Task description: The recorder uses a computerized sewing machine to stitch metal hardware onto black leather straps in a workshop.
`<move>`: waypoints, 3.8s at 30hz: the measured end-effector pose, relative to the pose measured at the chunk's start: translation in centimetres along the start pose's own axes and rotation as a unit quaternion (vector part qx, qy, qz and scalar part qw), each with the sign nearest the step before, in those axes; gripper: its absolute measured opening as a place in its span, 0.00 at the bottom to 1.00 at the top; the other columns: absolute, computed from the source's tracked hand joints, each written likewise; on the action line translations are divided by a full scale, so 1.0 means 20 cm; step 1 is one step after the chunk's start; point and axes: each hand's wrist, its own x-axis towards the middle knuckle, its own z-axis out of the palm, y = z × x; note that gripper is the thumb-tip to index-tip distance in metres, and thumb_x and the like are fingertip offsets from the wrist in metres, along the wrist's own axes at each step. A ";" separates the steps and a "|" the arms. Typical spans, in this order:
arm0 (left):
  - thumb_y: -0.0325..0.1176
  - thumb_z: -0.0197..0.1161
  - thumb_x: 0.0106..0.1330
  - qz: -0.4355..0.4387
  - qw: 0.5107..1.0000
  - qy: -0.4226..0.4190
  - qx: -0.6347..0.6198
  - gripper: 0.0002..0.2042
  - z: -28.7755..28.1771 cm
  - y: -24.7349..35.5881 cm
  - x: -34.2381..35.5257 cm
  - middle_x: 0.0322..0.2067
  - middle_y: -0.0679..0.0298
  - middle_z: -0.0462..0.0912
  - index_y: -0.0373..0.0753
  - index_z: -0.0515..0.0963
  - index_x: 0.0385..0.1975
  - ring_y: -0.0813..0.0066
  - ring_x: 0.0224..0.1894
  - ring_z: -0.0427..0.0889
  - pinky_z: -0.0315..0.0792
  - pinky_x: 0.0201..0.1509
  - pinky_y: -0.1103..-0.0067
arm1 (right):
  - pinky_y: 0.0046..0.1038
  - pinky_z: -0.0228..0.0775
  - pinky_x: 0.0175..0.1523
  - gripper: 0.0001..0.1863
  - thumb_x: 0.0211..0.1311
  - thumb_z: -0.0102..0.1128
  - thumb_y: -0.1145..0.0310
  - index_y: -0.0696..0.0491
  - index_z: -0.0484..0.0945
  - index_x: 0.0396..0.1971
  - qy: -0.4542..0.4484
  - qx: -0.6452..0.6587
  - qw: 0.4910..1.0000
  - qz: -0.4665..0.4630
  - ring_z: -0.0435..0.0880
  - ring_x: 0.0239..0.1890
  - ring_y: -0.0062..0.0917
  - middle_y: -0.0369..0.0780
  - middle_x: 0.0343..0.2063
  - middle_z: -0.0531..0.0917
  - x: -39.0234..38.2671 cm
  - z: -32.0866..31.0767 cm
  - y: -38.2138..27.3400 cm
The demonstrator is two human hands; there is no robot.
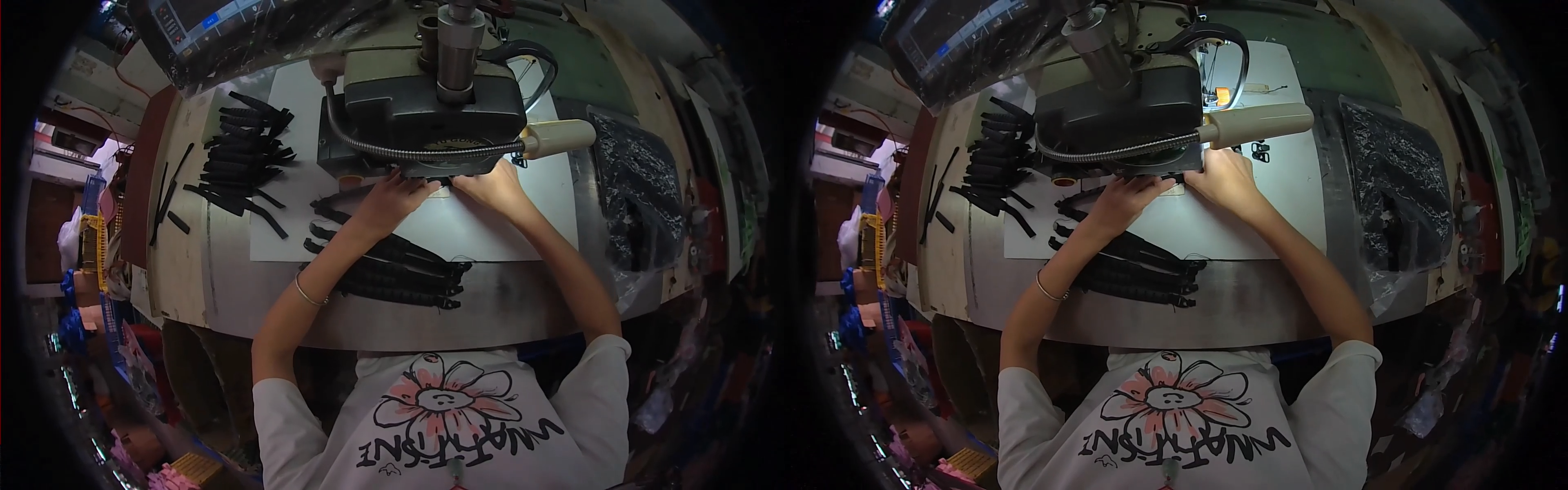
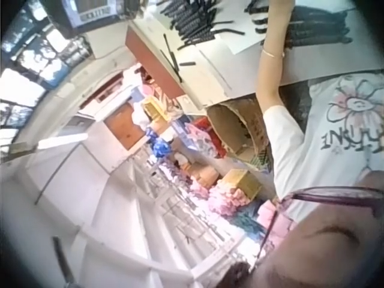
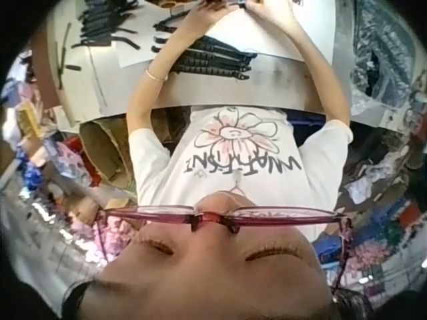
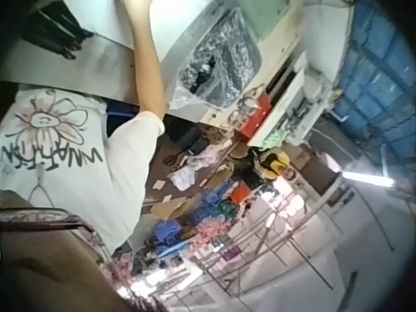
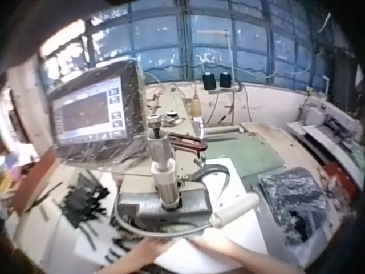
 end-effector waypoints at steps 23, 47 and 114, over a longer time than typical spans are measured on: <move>0.26 0.54 0.54 -0.004 0.997 -0.028 0.078 0.19 -0.10 0.08 0.04 0.38 0.63 0.76 0.44 0.74 0.48 0.67 0.45 0.74 0.64 0.56 0.69 | 0.31 0.62 0.43 0.06 0.47 0.61 0.74 0.59 0.74 0.23 0.218 0.065 0.950 -0.212 0.70 0.40 0.34 0.41 0.31 0.73 -0.15 0.11 0.04; 0.22 0.49 0.52 -0.171 0.982 -0.043 0.064 0.26 -0.08 0.20 0.00 0.45 0.62 0.73 0.53 0.71 0.52 0.64 0.47 0.71 0.59 0.57 0.64 | 0.33 0.60 0.39 0.04 0.49 0.61 0.73 0.57 0.80 0.25 0.215 0.062 0.953 -0.203 0.70 0.32 0.36 0.43 0.24 0.74 -0.13 0.10 0.05; 0.22 0.61 0.48 -0.356 0.933 -0.050 -0.012 0.07 -0.89 -0.60 -0.82 0.31 0.61 0.78 0.39 0.79 0.28 0.65 0.34 0.78 0.72 0.38 0.75 | 0.27 0.67 0.36 0.09 0.46 0.58 0.79 0.58 0.77 0.31 0.087 0.149 0.950 -0.262 0.75 0.32 0.32 0.42 0.29 0.77 -0.41 0.05 -0.02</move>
